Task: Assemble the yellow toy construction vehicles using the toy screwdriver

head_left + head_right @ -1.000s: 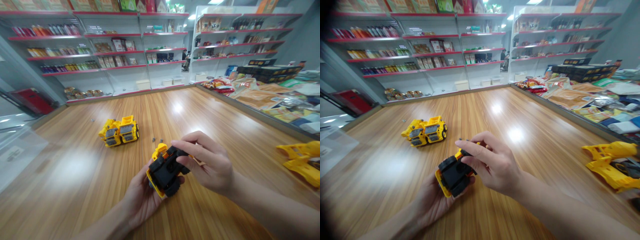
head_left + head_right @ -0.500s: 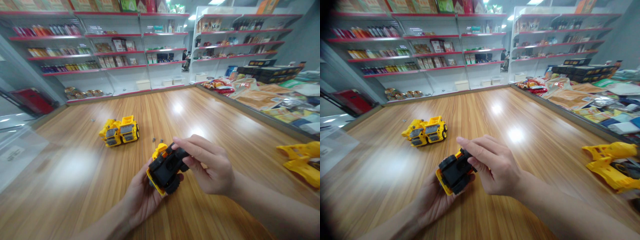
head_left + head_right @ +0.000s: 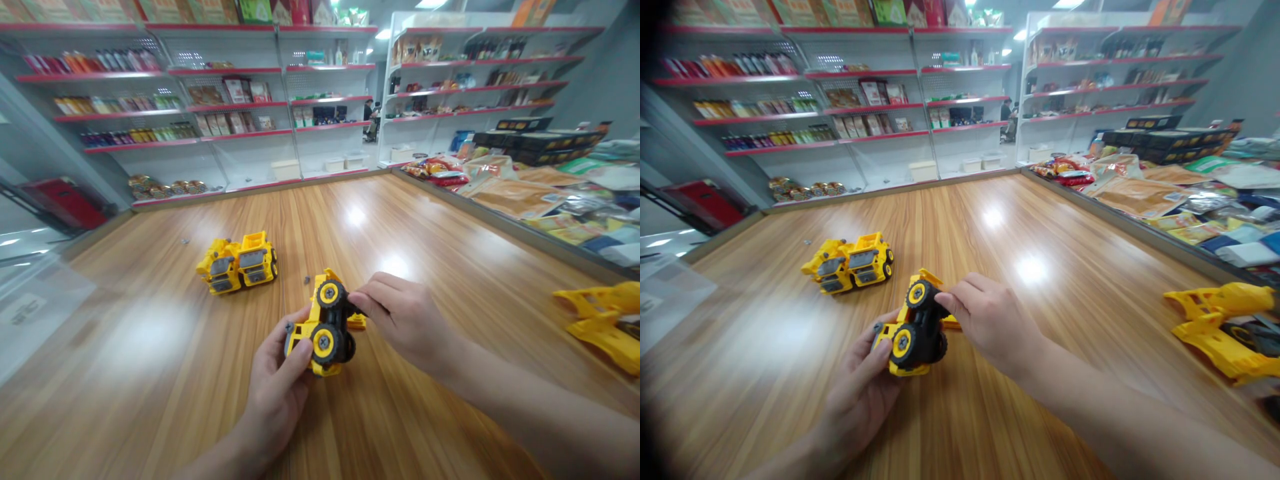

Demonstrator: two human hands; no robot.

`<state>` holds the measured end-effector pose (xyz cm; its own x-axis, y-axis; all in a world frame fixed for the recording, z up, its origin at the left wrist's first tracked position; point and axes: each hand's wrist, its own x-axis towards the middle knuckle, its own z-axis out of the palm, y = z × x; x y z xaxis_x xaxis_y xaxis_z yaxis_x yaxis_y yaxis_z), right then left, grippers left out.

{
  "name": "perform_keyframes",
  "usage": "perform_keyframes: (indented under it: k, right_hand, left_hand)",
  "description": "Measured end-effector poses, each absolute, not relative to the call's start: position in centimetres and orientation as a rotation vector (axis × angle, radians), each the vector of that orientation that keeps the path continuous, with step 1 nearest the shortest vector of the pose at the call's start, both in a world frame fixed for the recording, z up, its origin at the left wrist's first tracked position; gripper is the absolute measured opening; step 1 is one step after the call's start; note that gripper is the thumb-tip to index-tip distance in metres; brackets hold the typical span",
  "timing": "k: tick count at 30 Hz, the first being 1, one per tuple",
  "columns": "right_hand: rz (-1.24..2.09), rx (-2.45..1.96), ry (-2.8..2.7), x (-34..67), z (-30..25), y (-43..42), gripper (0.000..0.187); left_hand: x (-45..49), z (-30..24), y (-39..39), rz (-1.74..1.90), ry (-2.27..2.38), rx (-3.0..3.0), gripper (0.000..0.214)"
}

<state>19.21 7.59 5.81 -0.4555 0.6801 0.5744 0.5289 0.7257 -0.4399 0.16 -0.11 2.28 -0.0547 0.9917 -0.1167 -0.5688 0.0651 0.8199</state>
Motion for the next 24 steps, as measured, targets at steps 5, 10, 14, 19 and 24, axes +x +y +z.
perform_keyframes:
  k: [5,10,14,19,24]
  right_hand:
    - [0.356,-0.828,-2.248,19.1,5.7,7.2,0.014]
    - [0.335,-0.797,-2.271,19.0,5.9,7.2,0.008]
    - [0.295,-0.733,-2.277,19.0,5.9,7.3,0.004]
    - [0.301,-0.627,-2.297,19.0,5.8,7.0,0.004]
    - [0.39,-0.599,-2.317,19.3,5.9,6.6,0.008]
  left_hand:
    - [0.5,2.7,-0.2,1.436,0.881,0.617,0.043]
    - [0.4,2.8,0.0,1.383,0.803,0.523,0.035]
    - [0.3,3.3,0.4,1.265,0.844,0.323,0.019]
    - [0.7,3.9,0.3,1.086,0.783,0.391,0.025]
    - [0.8,2.8,-0.5,1.186,0.737,0.677,0.04]
